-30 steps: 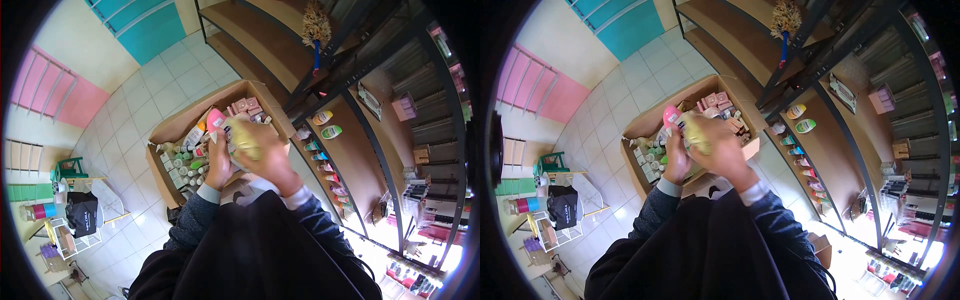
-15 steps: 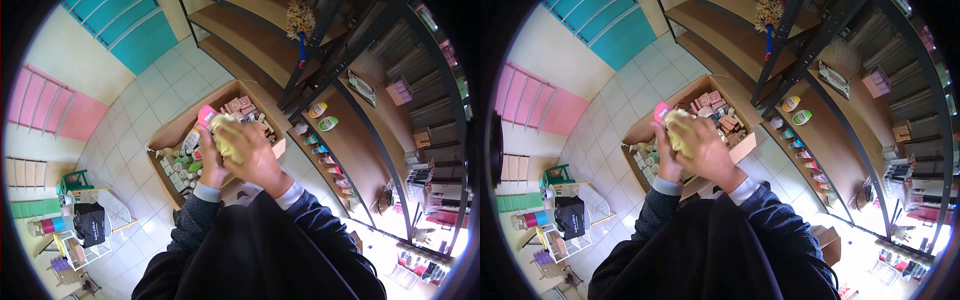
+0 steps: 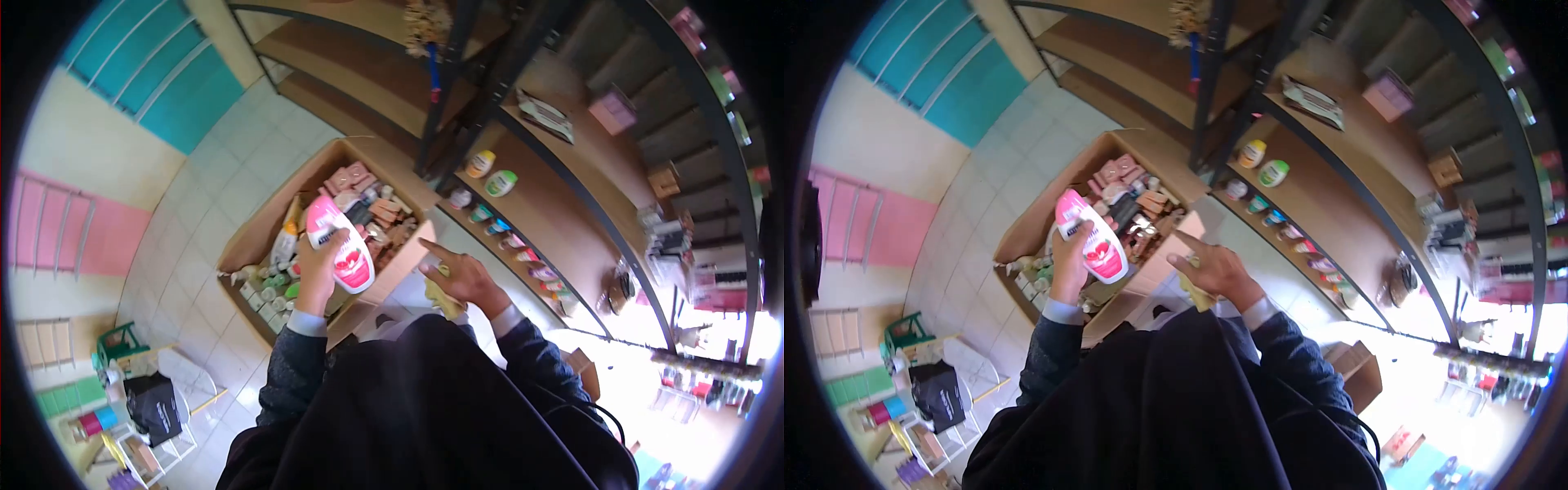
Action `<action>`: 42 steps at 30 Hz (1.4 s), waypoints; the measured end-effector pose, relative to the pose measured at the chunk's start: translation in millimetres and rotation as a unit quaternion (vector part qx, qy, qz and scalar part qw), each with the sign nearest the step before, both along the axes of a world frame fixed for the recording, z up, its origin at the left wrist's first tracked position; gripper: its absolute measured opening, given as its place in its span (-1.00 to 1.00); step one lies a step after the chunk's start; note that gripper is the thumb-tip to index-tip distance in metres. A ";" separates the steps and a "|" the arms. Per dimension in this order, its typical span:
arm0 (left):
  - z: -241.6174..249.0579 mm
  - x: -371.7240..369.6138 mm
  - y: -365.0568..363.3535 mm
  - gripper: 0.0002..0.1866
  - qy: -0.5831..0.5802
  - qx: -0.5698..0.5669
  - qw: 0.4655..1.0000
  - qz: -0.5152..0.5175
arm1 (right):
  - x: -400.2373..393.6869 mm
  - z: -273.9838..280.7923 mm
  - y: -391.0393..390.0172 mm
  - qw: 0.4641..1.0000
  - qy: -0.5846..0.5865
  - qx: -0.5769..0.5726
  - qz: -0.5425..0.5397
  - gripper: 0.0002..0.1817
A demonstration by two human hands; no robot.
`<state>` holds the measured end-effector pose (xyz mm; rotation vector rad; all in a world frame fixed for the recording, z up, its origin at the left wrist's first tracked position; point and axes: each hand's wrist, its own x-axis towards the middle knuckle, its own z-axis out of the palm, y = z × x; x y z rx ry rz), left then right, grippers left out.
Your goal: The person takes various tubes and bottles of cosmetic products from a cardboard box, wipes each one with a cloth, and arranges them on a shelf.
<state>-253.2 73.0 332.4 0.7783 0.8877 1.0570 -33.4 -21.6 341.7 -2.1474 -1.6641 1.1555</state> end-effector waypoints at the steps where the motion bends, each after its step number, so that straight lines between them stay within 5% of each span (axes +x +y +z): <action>1: -0.3 7.2 -6.7 -0.65 0.064 0.021 0.995 -0.072 | 6.4 -11.6 -4.2 0.998 0.038 0.051 0.031 -0.38; 2: 1.4 20.5 -16.3 -0.55 0.097 0.065 0.984 -0.131 | 11.9 -18.9 -6.2 0.990 0.073 0.104 0.066 -0.36; 3: -5.5 34.9 -22.6 -0.49 0.126 0.125 0.969 -0.173 | 10.0 5.0 -4.4 0.995 0.051 -0.012 0.085 -0.26; 6: -25.9 80.6 -38.9 -0.38 0.188 0.325 0.897 -0.233 | 13.8 -26.4 -17.3 0.978 0.146 0.130 0.075 -0.33; 8: -38.5 108.5 -47.3 -0.30 0.127 0.244 0.925 -0.260 | 30.7 -38.0 -28.3 0.973 0.211 0.087 0.045 -0.39; 10: -55.4 134.9 -53.7 -0.22 0.253 0.431 0.827 -0.259 | 55.4 -86.5 -51.3 0.949 0.288 0.114 -0.051 -0.41; 13: -48.0 162.9 -68.4 -0.30 0.260 0.370 0.862 -0.228 | 114.6 -108.0 -70.6 0.928 0.304 0.108 -0.187 -0.54; 15: -61.6 173.1 -89.3 -0.50 0.219 0.221 0.920 -0.239 | 168.4 -132.0 -72.6 0.928 0.168 0.158 -0.292 -0.69; 16: -70.0 177.9 -100.0 -0.50 0.220 0.217 0.921 -0.238 | 198.5 -136.0 -68.5 0.909 0.195 0.150 -0.337 -0.63; 18: -90.3 188.7 -120.4 -0.57 0.211 0.071 0.913 -0.341 | 258.1 -176.8 -60.0 0.918 0.062 0.209 -0.332 -0.54; 22: -143.4 214.3 -156.5 -0.64 0.220 0.110 0.895 -0.373 | 310.7 -204.5 -17.9 0.884 0.174 0.153 -0.407 -0.47; 31: -197.3 258.3 -170.3 -0.61 0.274 -0.044 0.899 -0.339 | 372.0 -336.2 21.9 0.928 0.142 0.134 -0.318 -0.50; 33: -206.8 262.9 -177.7 -0.65 0.290 0.027 0.899 -0.328 | 368.6 -343.4 23.4 0.925 0.154 0.142 -0.317 -0.48; 38: -198.5 266.8 -169.7 -0.64 0.290 -0.037 0.897 -0.331 | 366.4 -342.6 33.7 0.923 0.173 0.143 -0.313 -0.44; 42: -203.7 262.7 -172.5 -0.63 0.284 -0.044 0.907 -0.307 | 368.2 -341.7 30.6 0.949 0.074 0.112 -0.287 -0.40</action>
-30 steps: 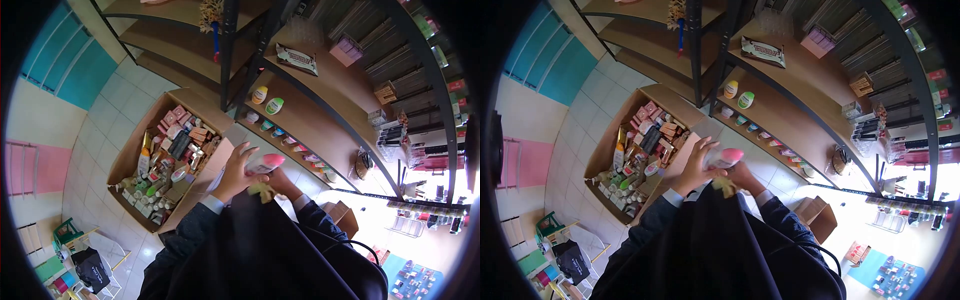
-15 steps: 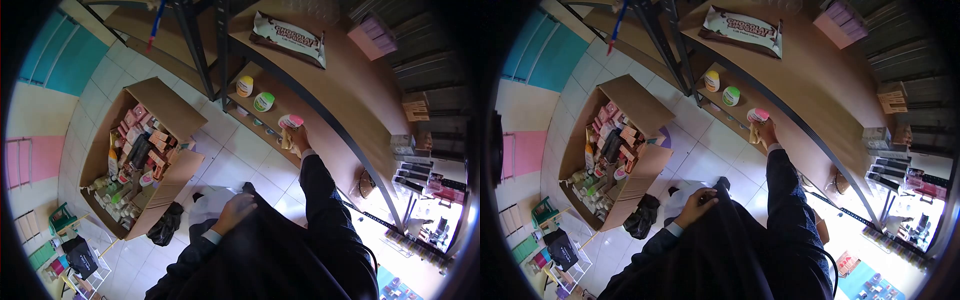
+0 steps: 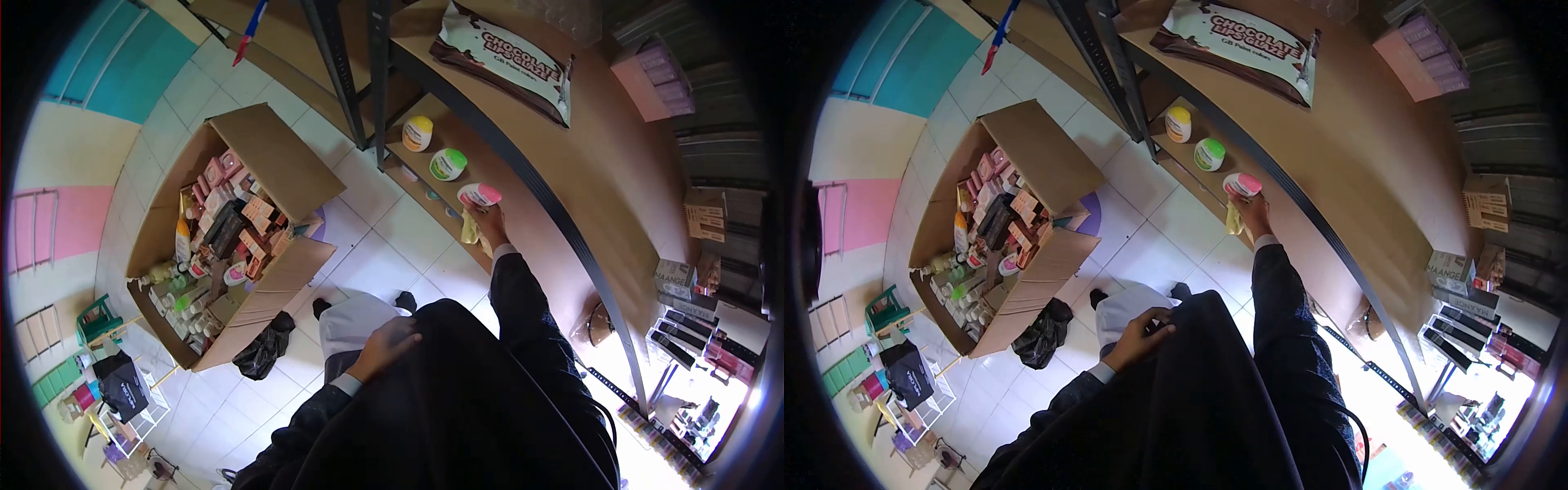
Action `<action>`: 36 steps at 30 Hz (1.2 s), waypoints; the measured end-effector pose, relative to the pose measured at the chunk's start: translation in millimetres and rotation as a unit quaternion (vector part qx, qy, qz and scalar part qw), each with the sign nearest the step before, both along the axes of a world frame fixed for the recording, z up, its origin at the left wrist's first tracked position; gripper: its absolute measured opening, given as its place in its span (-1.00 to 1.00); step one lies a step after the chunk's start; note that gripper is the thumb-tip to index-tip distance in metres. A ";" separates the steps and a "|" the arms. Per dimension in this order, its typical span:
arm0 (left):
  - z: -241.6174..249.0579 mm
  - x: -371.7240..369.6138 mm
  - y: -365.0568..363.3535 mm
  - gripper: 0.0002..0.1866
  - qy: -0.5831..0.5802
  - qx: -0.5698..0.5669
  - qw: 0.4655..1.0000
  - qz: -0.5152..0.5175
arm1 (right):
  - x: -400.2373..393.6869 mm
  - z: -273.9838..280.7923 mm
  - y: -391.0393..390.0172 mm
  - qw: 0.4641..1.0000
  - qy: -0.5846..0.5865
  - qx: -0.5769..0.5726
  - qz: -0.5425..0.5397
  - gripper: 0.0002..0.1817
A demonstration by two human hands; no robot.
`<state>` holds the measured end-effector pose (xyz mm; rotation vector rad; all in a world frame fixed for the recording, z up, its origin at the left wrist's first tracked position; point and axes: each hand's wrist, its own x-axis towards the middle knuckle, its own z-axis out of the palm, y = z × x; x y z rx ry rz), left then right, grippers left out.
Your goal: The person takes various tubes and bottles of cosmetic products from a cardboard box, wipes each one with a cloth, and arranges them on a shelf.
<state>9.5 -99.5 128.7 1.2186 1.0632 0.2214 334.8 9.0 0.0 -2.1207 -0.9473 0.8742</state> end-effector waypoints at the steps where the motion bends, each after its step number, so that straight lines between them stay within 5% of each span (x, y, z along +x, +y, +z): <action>1: 1.8 -1.2 0.3 -0.63 0.001 0.001 1.000 0.004 | 1.8 -2.1 -4.9 0.999 -0.045 -0.016 0.023 -0.33; 4: 9.7 -6.3 4.1 -0.63 -0.002 0.024 1.000 0.010 | 7.1 -10.1 -19.8 0.992 0.074 0.098 -0.017 -0.14; 5: 12.9 -8.5 6.2 -0.63 -0.002 0.026 1.000 0.012 | 8.8 -0.4 -27.9 0.995 0.083 0.024 -0.049 0.01; 13: 21.0 -32.4 17.8 -0.59 0.023 0.014 1.000 0.008 | 10.4 29.8 -46.3 0.996 0.075 -0.026 -0.048 0.06; 16: 11.2 -43.3 13.6 -0.59 0.011 0.020 0.999 0.023 | 13.4 28.4 -29.2 0.997 0.054 0.021 -0.058 -0.07; 18: 2.7 -50.5 8.6 -0.65 0.014 0.028 0.999 0.009 | 20.6 15.8 -13.8 0.986 0.102 0.110 0.068 -0.35; 21: -4.3 -58.1 4.3 -0.64 0.008 0.032 0.999 0.013 | 16.5 18.1 -3.2 0.999 -0.043 -0.005 0.003 -0.56; 36: 6.5 -57.0 7.3 -0.62 0.041 0.063 0.997 -0.019 | 3.1 35.4 -6.7 0.996 -0.066 -0.049 -0.043 -0.50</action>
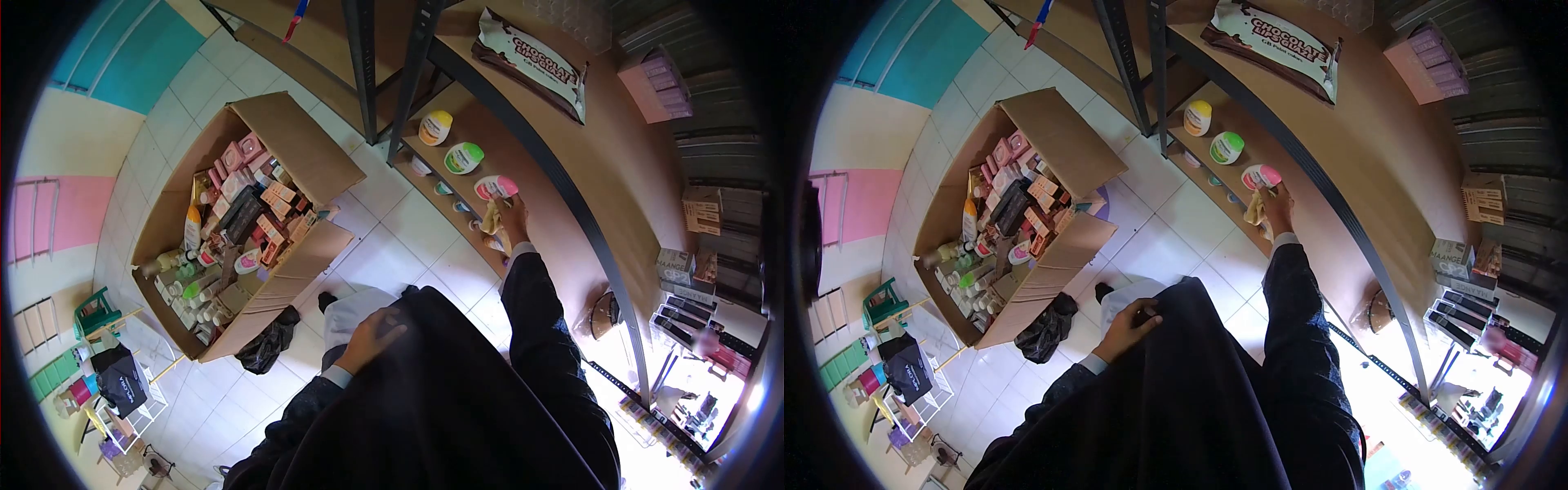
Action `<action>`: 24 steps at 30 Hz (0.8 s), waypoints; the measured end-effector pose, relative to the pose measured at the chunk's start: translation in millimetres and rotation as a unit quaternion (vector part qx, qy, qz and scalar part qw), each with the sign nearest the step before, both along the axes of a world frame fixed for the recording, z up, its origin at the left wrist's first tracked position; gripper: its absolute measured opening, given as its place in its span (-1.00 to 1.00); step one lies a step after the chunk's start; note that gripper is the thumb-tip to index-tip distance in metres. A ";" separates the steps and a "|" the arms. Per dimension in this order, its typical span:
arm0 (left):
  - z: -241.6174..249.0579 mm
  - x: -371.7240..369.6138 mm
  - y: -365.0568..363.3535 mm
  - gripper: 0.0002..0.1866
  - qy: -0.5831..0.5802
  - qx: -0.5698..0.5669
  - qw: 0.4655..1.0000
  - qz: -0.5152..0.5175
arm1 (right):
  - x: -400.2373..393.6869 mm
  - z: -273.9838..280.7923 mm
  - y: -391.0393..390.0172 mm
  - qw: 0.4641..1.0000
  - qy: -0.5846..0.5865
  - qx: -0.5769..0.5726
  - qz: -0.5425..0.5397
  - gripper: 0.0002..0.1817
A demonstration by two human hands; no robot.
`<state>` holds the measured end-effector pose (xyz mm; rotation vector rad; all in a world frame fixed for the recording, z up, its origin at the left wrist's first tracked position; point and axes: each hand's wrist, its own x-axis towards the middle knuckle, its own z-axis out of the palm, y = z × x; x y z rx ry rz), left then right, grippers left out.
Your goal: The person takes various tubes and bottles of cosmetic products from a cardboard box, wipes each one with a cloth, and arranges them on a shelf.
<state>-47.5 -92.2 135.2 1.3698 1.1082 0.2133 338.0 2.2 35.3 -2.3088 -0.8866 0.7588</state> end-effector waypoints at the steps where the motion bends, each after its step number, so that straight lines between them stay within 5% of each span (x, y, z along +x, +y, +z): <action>1: -1.5 -0.9 -0.9 -0.62 0.000 0.000 1.000 0.000 | 0.6 0.8 0.2 1.000 0.000 0.000 0.000 -0.50; 7: -2.0 -6.7 -2.9 -0.61 -0.007 0.013 1.000 0.014 | 10.4 -6.2 -2.5 0.997 0.069 0.036 0.024 -0.45; 13: -5.8 -9.5 -5.4 -0.62 -0.006 0.023 1.000 0.021 | 25.1 -25.4 -22.4 0.996 0.002 0.086 0.037 -0.39; 17: 6.9 -10.9 2.5 -0.56 0.019 0.031 0.998 0.049 | 15.8 15.7 -53.0 0.975 0.219 0.017 -0.012 -0.64; 19: 19.7 -12.4 10.5 -0.54 0.051 0.033 0.996 0.069 | -31.7 66.5 -56.7 0.903 0.418 0.082 -0.054 -0.66; 21: 29.6 -13.2 18.2 -0.52 -0.014 0.076 0.983 0.166 | -85.1 78.7 -50.7 0.765 0.622 0.105 -0.133 -0.56; 24: 62.1 -17.2 41.7 -0.45 -0.096 0.041 0.954 0.282 | -186.7 138.6 -25.3 0.736 0.669 0.096 -0.031 -0.49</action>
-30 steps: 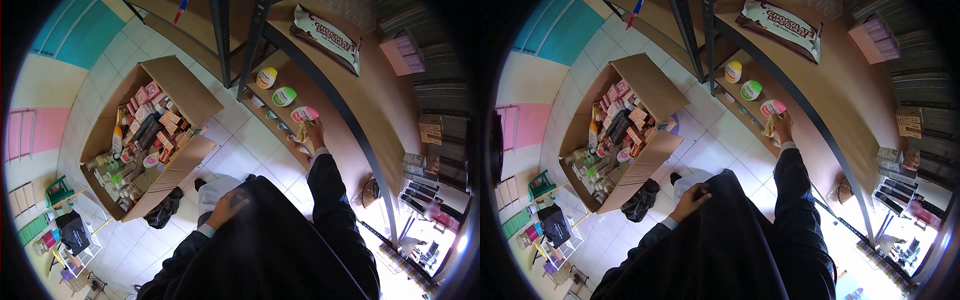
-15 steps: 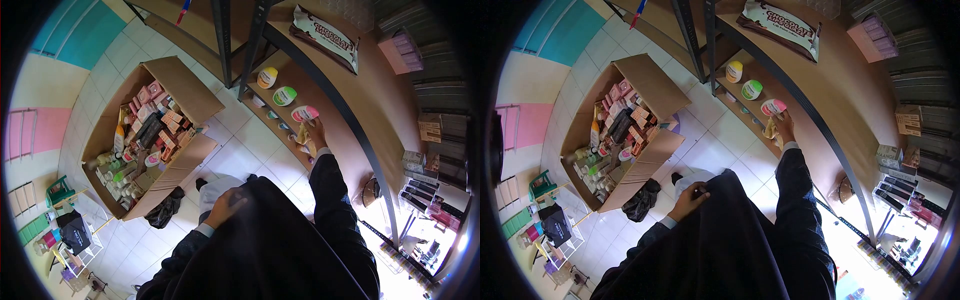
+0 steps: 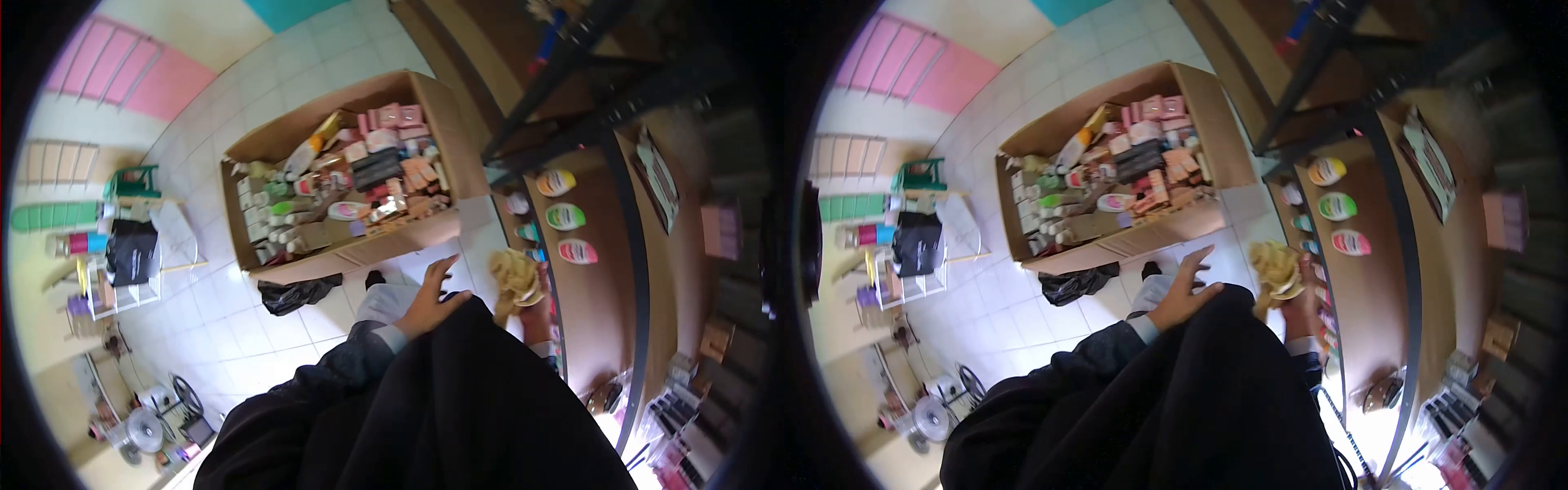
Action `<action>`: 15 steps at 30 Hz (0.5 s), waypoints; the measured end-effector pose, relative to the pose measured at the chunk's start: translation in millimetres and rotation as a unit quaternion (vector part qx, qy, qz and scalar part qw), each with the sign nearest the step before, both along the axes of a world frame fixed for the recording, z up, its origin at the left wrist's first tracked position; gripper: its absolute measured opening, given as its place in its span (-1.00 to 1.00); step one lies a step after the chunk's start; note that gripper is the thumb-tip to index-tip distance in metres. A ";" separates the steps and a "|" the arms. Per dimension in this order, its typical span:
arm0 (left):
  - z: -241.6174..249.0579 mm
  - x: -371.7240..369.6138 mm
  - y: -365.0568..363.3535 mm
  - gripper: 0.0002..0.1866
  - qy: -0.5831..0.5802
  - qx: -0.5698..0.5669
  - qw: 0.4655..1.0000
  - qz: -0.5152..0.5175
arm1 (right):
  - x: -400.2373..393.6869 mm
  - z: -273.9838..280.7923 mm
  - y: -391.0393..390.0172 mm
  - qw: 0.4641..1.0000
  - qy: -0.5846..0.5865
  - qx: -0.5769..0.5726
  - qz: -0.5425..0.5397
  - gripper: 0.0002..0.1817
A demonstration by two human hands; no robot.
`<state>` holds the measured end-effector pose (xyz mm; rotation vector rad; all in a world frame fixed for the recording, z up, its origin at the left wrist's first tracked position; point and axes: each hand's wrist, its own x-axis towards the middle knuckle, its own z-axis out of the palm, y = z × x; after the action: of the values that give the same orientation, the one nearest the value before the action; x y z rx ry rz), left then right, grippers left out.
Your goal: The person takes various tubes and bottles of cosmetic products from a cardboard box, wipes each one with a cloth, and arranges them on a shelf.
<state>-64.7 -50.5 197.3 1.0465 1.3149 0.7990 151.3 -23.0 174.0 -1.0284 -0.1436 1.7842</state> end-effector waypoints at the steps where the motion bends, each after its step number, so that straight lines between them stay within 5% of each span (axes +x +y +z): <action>1: 1.6 -2.9 7.9 -0.45 0.002 0.005 1.000 0.016 | -39.5 21.1 8.6 0.999 -0.004 0.019 0.034 -0.47; 2: 1.5 -6.9 16.3 -0.48 0.003 0.087 0.995 0.040 | -69.4 34.9 15.8 0.997 -0.008 0.038 0.067 -0.45; 4: -6.3 -24.7 36.5 -0.51 0.008 0.172 0.982 0.072 | -104.4 -20.8 19.5 0.908 0.348 0.173 0.157 -0.44; 6: -33.9 -49.6 57.3 -0.59 -0.025 0.144 0.979 0.143 | -172.0 36.3 26.2 0.982 -0.079 0.107 0.134 -0.44; 8: -36.8 -72.6 70.6 -0.69 -0.190 0.087 0.951 0.229 | -200.4 32.5 34.0 0.976 -0.114 0.126 0.135 -0.45; 10: 9.2 -102.7 75.6 -0.72 0.149 0.241 0.929 0.238 | -226.5 51.2 39.4 0.963 -0.146 0.167 0.155 -0.42; 12: 12.2 -124.1 78.6 -0.77 0.163 0.234 0.919 0.271 | -254.4 66.9 41.8 0.959 -0.141 0.190 0.157 -0.47; 15: 7.3 -150.4 78.1 -0.78 0.095 0.221 0.956 0.165 | -279.0 55.8 42.8 0.983 -0.078 0.120 0.113 -0.49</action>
<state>-215.1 27.7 204.6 1.2959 1.5390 1.3155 -127.7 19.7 229.8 -1.0060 -0.5808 1.8329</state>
